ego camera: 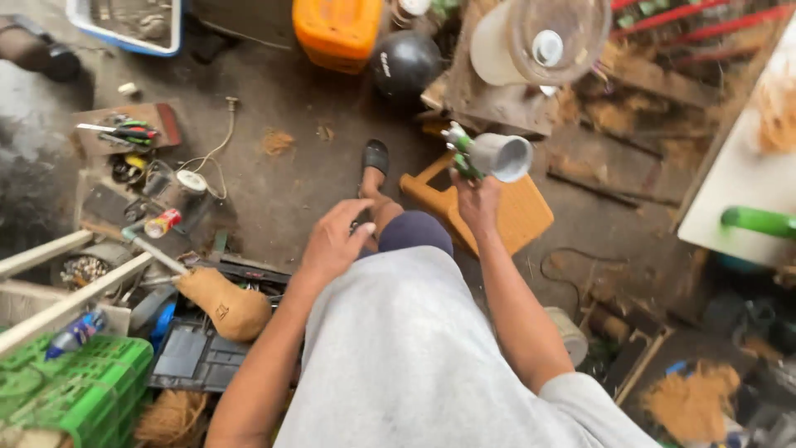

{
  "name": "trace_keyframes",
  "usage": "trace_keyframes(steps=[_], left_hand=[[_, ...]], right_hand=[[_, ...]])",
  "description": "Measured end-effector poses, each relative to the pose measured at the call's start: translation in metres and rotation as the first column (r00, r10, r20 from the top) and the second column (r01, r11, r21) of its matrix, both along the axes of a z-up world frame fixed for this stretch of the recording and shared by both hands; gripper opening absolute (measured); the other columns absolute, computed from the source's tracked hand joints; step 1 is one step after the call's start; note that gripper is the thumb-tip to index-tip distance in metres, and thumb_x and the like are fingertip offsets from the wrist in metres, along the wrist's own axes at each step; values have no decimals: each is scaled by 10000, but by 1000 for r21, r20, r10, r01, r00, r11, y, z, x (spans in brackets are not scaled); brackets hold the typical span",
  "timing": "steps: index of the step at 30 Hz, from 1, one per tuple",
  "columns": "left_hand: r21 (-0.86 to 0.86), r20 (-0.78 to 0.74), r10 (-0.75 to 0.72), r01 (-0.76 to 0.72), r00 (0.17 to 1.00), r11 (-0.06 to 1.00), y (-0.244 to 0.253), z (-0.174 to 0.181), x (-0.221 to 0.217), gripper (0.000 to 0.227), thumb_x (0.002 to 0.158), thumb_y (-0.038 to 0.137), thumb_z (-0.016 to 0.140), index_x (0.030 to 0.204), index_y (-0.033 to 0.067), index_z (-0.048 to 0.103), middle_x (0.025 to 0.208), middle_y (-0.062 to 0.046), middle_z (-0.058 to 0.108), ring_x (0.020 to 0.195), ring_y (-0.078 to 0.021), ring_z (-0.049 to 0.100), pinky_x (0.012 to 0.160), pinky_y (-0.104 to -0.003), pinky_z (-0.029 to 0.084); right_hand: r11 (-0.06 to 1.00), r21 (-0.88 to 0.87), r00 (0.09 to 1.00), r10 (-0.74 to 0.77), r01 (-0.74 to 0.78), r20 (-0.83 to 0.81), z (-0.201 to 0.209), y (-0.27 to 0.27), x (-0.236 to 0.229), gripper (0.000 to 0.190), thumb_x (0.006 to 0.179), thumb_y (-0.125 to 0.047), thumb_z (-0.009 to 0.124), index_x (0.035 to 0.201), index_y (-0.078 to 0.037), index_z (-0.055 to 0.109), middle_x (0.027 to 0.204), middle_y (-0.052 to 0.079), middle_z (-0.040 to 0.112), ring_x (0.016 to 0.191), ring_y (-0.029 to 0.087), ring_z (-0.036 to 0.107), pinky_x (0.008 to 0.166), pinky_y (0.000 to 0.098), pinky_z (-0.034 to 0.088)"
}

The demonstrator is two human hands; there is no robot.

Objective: The person places a spray gun into a bucket, then picks up a yellow jerrycan, unscrews its red cap, removes a white inner seal, and reseals the container. The person sits on the floor during the cap removal and resealing steps.

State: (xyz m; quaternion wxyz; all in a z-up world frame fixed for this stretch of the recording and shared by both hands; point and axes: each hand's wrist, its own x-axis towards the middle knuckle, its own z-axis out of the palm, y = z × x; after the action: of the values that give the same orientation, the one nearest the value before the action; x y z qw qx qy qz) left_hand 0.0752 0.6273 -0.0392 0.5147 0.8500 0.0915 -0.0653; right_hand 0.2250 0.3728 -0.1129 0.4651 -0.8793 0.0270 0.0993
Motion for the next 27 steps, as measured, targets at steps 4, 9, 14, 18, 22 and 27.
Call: trace_keyframes(steps=[4, 9, 14, 18, 22, 27], left_hand=[[35, -54, 14, -12, 998, 999, 19, 21, 64, 370, 942, 231, 654, 1274, 67, 640, 1174, -137, 672, 1128, -309, 655, 961, -419, 514], [-83, 165, 64, -51, 984, 995, 27, 35, 126, 367, 925, 223, 680, 1276, 116, 652, 1168, -114, 676, 1118, -311, 656, 956, -419, 521], [-147, 306, 96, -53, 947, 988, 35, 51, 170, 438, 896, 157, 732, 1318, 112, 624, 1246, -138, 635, 1161, -333, 630, 981, -448, 513], [-93, 410, 46, -8, 911, 996, 60, 54, 187, 574, 840, 165, 813, 1366, 97, 593, 1359, -185, 558, 1277, -407, 536, 1077, -536, 432], [-42, 408, -69, 95, 910, 995, 98, 42, 188, 525, 905, 304, 758, 1367, 115, 597, 1351, -148, 576, 1301, -386, 515, 1107, -543, 391], [-231, 228, -212, 265, 950, 936, 147, 10, 182, 348, 856, 424, 773, 1120, 206, 716, 1030, 55, 736, 1047, -215, 699, 1012, -386, 486]], right_hand=[[997, 69, 999, 22, -24, 26, 26, 33, 33, 69, 825, -75, 782, 889, -93, 764, 704, 100, 672, 694, 194, 657, 732, 441, 535], [994, 60, 995, 94, -92, -30, 60, 59, 59, 186, 795, -136, 803, 668, -50, 699, 544, 90, 587, 543, 133, 518, 549, 331, 461], [984, 54, 976, 160, -170, 148, 48, 65, 78, 229, 761, -40, 787, 953, 44, 696, 876, 293, 664, 902, 480, 654, 675, 546, 449], [950, 3, 937, 309, -314, 163, 73, 96, 77, 332, 805, 64, 631, 1128, 0, 668, 997, 258, 677, 985, 518, 612, 823, 535, 516], [940, -109, 927, 337, -322, 164, 30, 122, 63, 458, 711, -1, 736, 1123, -200, 716, 994, 73, 700, 1018, 319, 668, 884, 421, 540], [910, -121, 917, 399, -396, 3, 38, 176, 40, 375, 778, 27, 720, 1116, -133, 690, 995, 117, 711, 1033, 349, 660, 924, 461, 524]])
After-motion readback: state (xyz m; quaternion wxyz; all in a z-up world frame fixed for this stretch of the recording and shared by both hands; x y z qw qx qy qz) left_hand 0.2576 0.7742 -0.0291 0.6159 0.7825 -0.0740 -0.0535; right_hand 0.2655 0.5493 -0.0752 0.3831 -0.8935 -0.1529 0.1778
